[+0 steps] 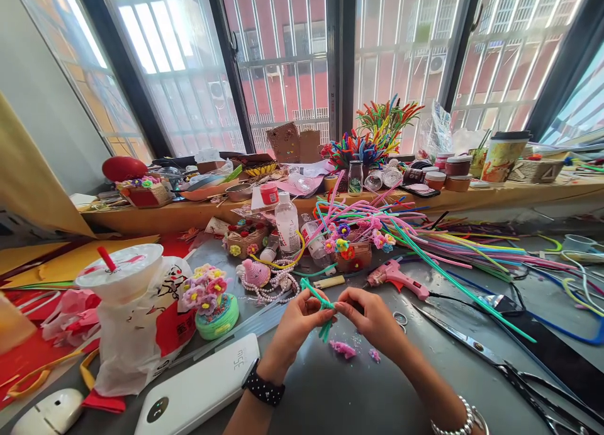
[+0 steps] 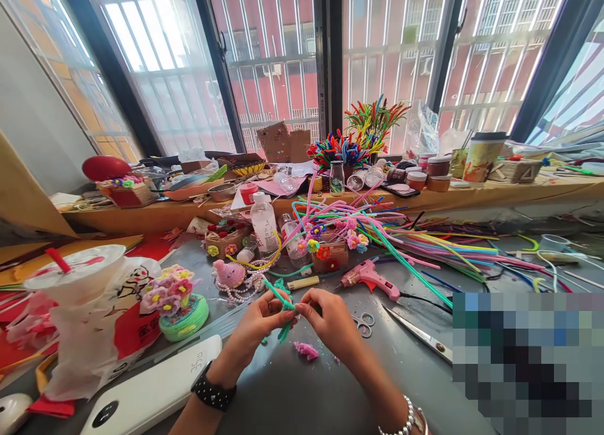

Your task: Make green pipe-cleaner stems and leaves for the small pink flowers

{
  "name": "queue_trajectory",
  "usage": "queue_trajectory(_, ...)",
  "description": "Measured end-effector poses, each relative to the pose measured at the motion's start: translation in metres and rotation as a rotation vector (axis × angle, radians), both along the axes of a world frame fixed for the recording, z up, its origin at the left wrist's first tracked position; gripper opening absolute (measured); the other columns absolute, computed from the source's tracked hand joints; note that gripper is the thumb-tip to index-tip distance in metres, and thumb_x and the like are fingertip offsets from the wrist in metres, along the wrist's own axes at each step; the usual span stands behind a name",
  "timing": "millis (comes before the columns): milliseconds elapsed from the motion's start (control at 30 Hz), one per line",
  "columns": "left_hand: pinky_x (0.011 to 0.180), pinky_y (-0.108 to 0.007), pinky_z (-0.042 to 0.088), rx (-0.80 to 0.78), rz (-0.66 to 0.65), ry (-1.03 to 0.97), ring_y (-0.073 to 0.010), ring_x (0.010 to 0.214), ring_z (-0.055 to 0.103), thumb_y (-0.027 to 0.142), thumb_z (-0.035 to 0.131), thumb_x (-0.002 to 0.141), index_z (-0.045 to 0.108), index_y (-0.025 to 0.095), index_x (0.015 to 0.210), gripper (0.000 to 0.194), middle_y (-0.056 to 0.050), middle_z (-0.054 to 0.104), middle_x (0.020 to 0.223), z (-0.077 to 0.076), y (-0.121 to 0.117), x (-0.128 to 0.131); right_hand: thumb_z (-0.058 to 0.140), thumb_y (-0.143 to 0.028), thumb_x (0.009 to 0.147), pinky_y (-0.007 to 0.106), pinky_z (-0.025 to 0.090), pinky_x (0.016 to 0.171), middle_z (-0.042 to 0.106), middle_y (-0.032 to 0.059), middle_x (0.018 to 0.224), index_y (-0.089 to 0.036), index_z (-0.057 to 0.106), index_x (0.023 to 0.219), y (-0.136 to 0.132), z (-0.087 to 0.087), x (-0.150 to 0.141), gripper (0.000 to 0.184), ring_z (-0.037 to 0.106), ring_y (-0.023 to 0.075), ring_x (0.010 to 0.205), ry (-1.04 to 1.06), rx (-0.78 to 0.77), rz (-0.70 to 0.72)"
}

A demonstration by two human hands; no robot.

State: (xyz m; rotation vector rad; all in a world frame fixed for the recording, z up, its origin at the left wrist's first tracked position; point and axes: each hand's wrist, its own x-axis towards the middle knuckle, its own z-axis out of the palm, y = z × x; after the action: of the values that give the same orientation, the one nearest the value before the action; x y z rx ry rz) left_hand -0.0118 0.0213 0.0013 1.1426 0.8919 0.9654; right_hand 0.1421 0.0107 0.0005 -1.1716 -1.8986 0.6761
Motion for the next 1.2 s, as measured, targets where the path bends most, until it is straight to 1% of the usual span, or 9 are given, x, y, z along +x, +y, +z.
queue_trajectory(133, 0.054, -0.022, 0.04, 0.056, 0.012, 0.076, -0.0128, 0.058, 0.057, 0.032, 0.071, 0.054, 0.048, 0.016, 0.076, 0.035, 0.002, 0.058, 0.061, 0.001, 0.0, 0.002, 0.042, -0.035, 0.081, 0.021, 0.037, 0.055, 0.059, 0.0003, 0.065, -0.017, 0.054, 0.073, 0.0, -0.001, -0.001, 0.024, 0.052, 0.0123, 0.06, -0.002, -0.011, 0.052)
queue_trajectory(233, 0.059, -0.023, 0.041, 0.111, 0.02, 0.106, -0.0133, 0.063, 0.057, 0.033, 0.069, 0.056, 0.049, 0.016, 0.077, 0.034, 0.001, 0.059, 0.064, 0.002, -0.001, 0.002, 0.044, -0.039, 0.079, 0.022, 0.036, 0.053, 0.059, 0.0004, 0.065, -0.017, 0.056, 0.076, 0.0, -0.002, -0.001, 0.025, 0.051, 0.0127, 0.058, -0.036, 0.004, -0.007)
queue_trajectory(400, 0.063, -0.023, 0.04, 0.084, -0.067, 0.124, -0.0149, 0.074, 0.055, 0.029, 0.069, 0.057, 0.05, 0.017, 0.088, 0.038, -0.002, 0.06, 0.078, 0.003, -0.002, -0.001, 0.049, -0.041, 0.075, 0.021, 0.035, 0.049, 0.059, -0.0001, 0.064, -0.017, 0.059, 0.073, 0.002, -0.004, 0.001, 0.026, 0.05, 0.0119, 0.056, 0.026, -0.007, -0.093)
queue_trajectory(600, 0.064, -0.022, 0.038, 0.106, -0.1, 0.123, -0.014, 0.076, 0.052, 0.03, 0.063, 0.065, 0.051, 0.016, 0.089, 0.03, -0.002, 0.057, 0.078, 0.004, -0.003, 0.0, 0.05, -0.039, 0.075, 0.022, 0.037, 0.055, 0.06, 0.0005, 0.064, -0.016, 0.058, 0.066, 0.001, -0.005, -0.001, 0.026, 0.053, 0.0132, 0.061, 0.076, 0.024, -0.125)
queue_trajectory(733, 0.07, -0.024, 0.038, 0.145, -0.134, 0.127, -0.0158, 0.083, 0.05, 0.025, 0.062, 0.065, 0.051, 0.016, 0.087, 0.026, -0.002, 0.055, 0.081, 0.003, -0.003, 0.0, 0.049, -0.036, 0.077, 0.022, 0.038, 0.058, 0.06, 0.0013, 0.068, -0.016, 0.058, 0.069, 0.001, -0.007, -0.002, 0.023, 0.054, 0.0137, 0.064, 0.031, 0.041, -0.089)
queue_trajectory(967, 0.063, -0.023, 0.037, 0.325, 0.002, 0.273, -0.0142, 0.073, 0.048, 0.021, 0.058, 0.066, 0.049, 0.016, 0.079, 0.017, -0.001, 0.051, 0.075, -0.008, -0.001, 0.004, 0.046, -0.032, 0.08, 0.024, 0.038, 0.063, 0.059, 0.0031, 0.072, -0.016, 0.056, 0.072, 0.001, -0.009, -0.003, 0.021, 0.053, 0.015, 0.069, -0.077, 0.058, -0.049)
queue_trajectory(1067, 0.062, -0.022, 0.036, 0.291, -0.046, 0.214, -0.0136, 0.073, 0.046, 0.024, 0.059, 0.065, 0.049, 0.016, 0.081, 0.02, -0.001, 0.05, 0.076, -0.003, -0.003, 0.003, 0.046, -0.033, 0.08, 0.023, 0.037, 0.061, 0.058, 0.0022, 0.07, -0.016, 0.056, 0.07, 0.001, -0.007, -0.001, 0.022, 0.052, 0.0142, 0.066, -0.077, 0.053, -0.017)
queue_trajectory(1133, 0.059, -0.021, 0.034, 0.238, -0.122, 0.16, -0.0121, 0.069, 0.045, 0.027, 0.057, 0.067, 0.049, 0.016, 0.085, 0.022, 0.0, 0.049, 0.073, 0.002, -0.005, 0.001, 0.046, -0.033, 0.08, 0.023, 0.037, 0.059, 0.058, 0.0016, 0.069, -0.016, 0.056, 0.07, 0.0, -0.005, 0.001, 0.022, 0.052, 0.0134, 0.065, -0.062, 0.05, 0.017)
queue_trajectory(1200, 0.058, -0.021, 0.033, 0.215, -0.113, 0.14, -0.0107, 0.065, 0.043, 0.03, 0.055, 0.07, 0.049, 0.015, 0.082, 0.02, 0.002, 0.048, 0.068, 0.006, -0.006, 0.0, 0.046, -0.034, 0.08, 0.022, 0.037, 0.058, 0.057, 0.0014, 0.068, -0.016, 0.056, 0.07, 0.0, -0.003, 0.003, 0.023, 0.051, 0.0129, 0.064, -0.052, 0.045, 0.042)
